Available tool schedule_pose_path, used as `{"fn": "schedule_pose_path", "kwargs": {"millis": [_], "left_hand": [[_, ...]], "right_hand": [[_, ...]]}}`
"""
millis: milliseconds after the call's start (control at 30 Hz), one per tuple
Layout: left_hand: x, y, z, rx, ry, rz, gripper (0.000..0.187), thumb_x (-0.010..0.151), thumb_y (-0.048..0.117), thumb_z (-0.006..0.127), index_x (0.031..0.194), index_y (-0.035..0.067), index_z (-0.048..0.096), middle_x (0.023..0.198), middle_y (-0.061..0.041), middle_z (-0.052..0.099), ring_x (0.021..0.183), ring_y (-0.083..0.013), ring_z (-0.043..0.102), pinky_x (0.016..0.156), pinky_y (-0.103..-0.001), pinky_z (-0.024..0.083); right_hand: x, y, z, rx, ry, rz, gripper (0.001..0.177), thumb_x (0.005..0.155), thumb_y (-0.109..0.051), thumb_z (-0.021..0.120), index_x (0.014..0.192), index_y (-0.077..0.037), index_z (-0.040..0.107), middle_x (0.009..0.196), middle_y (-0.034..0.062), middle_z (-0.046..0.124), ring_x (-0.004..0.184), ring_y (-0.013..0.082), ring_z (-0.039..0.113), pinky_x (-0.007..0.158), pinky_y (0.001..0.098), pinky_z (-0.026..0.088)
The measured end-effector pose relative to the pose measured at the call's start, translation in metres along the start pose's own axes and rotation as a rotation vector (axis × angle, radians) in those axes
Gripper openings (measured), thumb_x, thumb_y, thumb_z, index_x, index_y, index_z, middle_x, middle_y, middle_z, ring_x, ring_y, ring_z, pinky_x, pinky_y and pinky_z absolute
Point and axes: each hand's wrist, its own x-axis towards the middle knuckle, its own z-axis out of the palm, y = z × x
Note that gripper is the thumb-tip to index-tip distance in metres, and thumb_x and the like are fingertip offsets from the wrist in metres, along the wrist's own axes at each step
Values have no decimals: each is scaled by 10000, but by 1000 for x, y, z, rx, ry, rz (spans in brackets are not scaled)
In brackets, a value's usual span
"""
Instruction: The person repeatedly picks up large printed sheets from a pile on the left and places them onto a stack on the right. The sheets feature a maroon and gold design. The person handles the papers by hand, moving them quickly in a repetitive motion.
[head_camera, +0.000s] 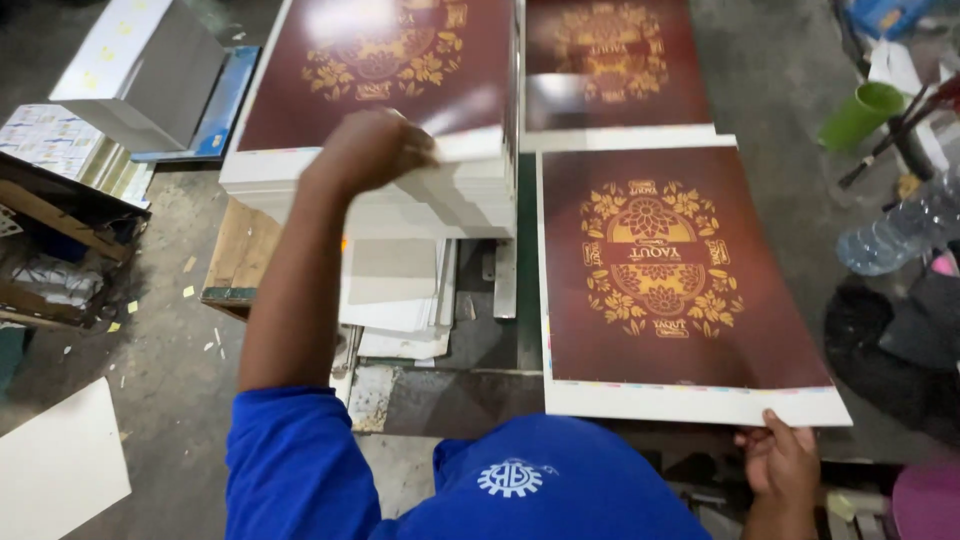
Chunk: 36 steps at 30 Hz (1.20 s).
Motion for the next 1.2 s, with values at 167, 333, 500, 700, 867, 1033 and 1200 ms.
{"fn": "schedule_pose_path", "kwargs": {"millis": [167, 333, 500, 700, 867, 1033, 1200], "left_hand": [[-26, 1, -17, 120, 689, 222, 205, 1086, 80, 607, 1065, 169, 791, 870, -68, 755, 709, -209, 714, 670, -379, 567], [-76, 54, 0, 197, 889, 122, 110, 1082, 133, 652, 989, 124, 709, 586, -77, 545, 494, -242, 544, 502, -415, 422], [-107, 110, 31, 94, 847, 106, 79, 1043, 128, 664, 976, 95, 687, 540, -49, 563, 424, -190, 531, 408, -386, 398], [-123, 141, 31, 26, 854, 168, 86, 1023, 109, 659, 1094, 62, 670, 789, -95, 698, 639, -253, 664, 588, -406, 512], [-146, 157, 31, -91, 918, 239, 190, 956, 79, 679, 1145, 56, 675, 1010, -156, 760, 741, -288, 707, 652, -416, 550], [-139, 193, 56, -258, 856, 464, 175, 971, 99, 720, 1113, 11, 667, 1076, -173, 734, 925, -290, 744, 786, -404, 603], [-121, 239, 88, -215, 653, 596, 240, 916, 146, 715, 1096, -10, 681, 1167, -187, 711, 1132, -338, 711, 957, -456, 571]], "right_hand": [[-6, 7, 8, -78, 37, 2, 301, 1044, -82, 622, 1331, -83, 530, 1049, 55, 640, 801, 179, 624, 587, 376, 546], [-10, 4, 38, -104, 5, -15, 307, 1060, -88, 618, 1353, -79, 527, 1067, 64, 644, 799, 166, 626, 587, 356, 566], [14, -10, 99, -145, -117, -13, 323, 1064, -106, 583, 1373, -73, 499, 1090, 96, 674, 823, 191, 677, 590, 340, 578], [68, -38, 171, -271, -185, -19, 346, 1111, -176, 538, 1406, -13, 463, 1105, 167, 700, 893, 271, 721, 644, 369, 572], [31, -69, 213, -376, -39, 164, 674, 1052, -228, 502, 1590, -97, 118, 1140, 219, 710, 926, 305, 721, 688, 404, 598], [-7, -44, 215, -417, -347, 135, 564, 1036, -178, 527, 1572, -71, 392, 1194, 192, 723, 924, 272, 724, 673, 378, 567], [-63, -67, 254, -218, -711, 41, 475, 956, -151, 565, 1416, -63, 488, 1161, 99, 710, 954, 190, 709, 707, 358, 594]]}}
